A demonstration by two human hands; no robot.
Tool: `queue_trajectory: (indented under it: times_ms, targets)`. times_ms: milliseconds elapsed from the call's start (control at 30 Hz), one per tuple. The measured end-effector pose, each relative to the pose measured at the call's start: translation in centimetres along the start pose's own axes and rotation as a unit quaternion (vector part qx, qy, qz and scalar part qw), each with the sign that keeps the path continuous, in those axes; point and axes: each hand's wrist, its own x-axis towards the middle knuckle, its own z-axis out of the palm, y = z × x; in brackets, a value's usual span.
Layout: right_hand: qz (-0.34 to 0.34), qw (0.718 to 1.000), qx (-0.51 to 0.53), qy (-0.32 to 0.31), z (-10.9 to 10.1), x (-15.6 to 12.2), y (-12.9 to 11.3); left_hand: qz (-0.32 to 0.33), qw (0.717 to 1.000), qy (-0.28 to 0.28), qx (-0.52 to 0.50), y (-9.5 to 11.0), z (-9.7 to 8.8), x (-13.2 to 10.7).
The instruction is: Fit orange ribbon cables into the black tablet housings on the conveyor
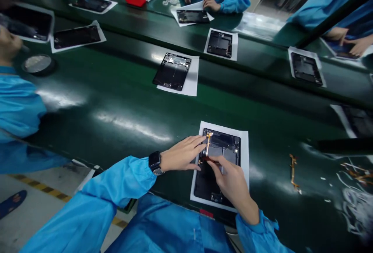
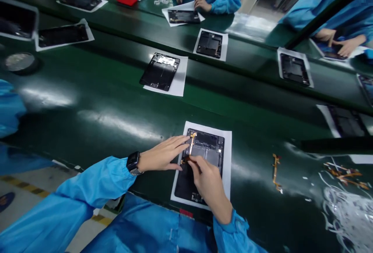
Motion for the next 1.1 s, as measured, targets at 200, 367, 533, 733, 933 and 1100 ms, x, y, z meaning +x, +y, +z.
queue_trajectory:
  times_ms: [200,367,533,733,933,1100]
  targets:
    - [-0.006,1.0,-0.006,0.001,0.4,-0.6,-0.8,-0.006,1.0,0.0,-0.001,0.1,0.0,-0.1]
    - [-0.039,0.993,-0.099,-0.052,0.5,0.6,-1.8,-0.004,1.0,0.003,-0.007,0.0,0.2,0.0]
    - [-0.068,0.985,-0.124,-0.096,-0.8,1.5,-1.9,-0.006,1.0,0.009,-0.012,-0.1,0.2,0.0]
    - [-0.062,0.977,-0.171,-0.108,-0.7,0.8,-1.3,-0.007,1.0,0.007,0.004,0.0,0.1,0.0]
    - [-0.118,0.959,-0.222,-0.129,-0.3,1.5,-1.7,-0.005,1.0,0.003,0.008,0.0,0.0,0.0]
    - [-0.115,0.962,-0.22,-0.11,-0.6,1.5,-1.3,-0.002,1.0,0.004,0.008,-0.1,0.0,0.2]
